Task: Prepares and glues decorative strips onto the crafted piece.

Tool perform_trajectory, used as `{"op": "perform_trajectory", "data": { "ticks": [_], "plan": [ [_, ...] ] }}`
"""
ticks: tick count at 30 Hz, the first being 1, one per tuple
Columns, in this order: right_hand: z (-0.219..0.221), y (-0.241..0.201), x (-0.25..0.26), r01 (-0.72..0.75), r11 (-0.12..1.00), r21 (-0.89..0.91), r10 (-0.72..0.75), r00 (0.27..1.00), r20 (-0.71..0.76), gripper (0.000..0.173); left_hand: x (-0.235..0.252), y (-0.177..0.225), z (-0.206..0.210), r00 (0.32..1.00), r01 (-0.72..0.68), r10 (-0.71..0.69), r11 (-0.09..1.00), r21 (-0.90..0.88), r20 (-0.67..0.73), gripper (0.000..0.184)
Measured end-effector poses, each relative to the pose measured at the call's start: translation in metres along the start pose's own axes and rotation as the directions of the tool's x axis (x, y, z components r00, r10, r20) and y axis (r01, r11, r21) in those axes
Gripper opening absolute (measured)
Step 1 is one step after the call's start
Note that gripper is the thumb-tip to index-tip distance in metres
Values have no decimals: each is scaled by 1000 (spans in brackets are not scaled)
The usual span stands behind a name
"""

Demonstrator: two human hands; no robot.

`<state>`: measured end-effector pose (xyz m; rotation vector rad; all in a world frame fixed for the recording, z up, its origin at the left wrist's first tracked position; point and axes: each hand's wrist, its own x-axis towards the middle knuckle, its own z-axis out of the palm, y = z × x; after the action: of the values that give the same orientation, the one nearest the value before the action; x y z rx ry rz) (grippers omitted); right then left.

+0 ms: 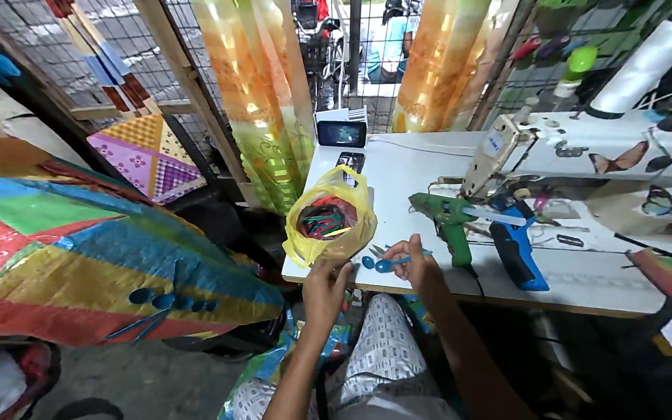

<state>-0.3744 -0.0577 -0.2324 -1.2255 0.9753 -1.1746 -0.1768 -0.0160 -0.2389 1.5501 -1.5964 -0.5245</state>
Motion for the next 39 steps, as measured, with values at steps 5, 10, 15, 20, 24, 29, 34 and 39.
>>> {"op": "perform_trajectory", "data": {
  "ticks": [5,10,15,20,24,29,34,39],
  "plan": [
    [16,-3,-13,117,988,-103,-90,967,238,22,-18,27,-5,968,235,-144,817,-527,208,18],
    [11,-3,-26,98,984,-150,-31,918,396,13,-33,12,-19,963,232,-134,849,-474,232,11],
    [-2,-6,-30,199,938,-283,-17,845,535,13,-56,5,-22,945,122,11,916,-382,326,14],
    [-7,-10,-26,253,895,-369,41,774,632,16,-65,1,-19,952,102,33,904,-416,305,11],
    [0,-17,-27,233,834,-499,153,773,616,19,-66,2,-17,963,137,-19,895,-425,270,9],
    [20,-21,-32,369,634,-679,206,766,609,25,-71,-2,-12,976,140,-86,952,-271,202,11],
    [39,-12,-37,429,575,-696,90,813,576,25,-76,2,-14,995,95,-91,993,-72,51,14],
    [64,4,-45,520,493,-697,-284,854,436,19,-73,8,-17,987,-11,30,993,119,-156,14]
  ]
}}
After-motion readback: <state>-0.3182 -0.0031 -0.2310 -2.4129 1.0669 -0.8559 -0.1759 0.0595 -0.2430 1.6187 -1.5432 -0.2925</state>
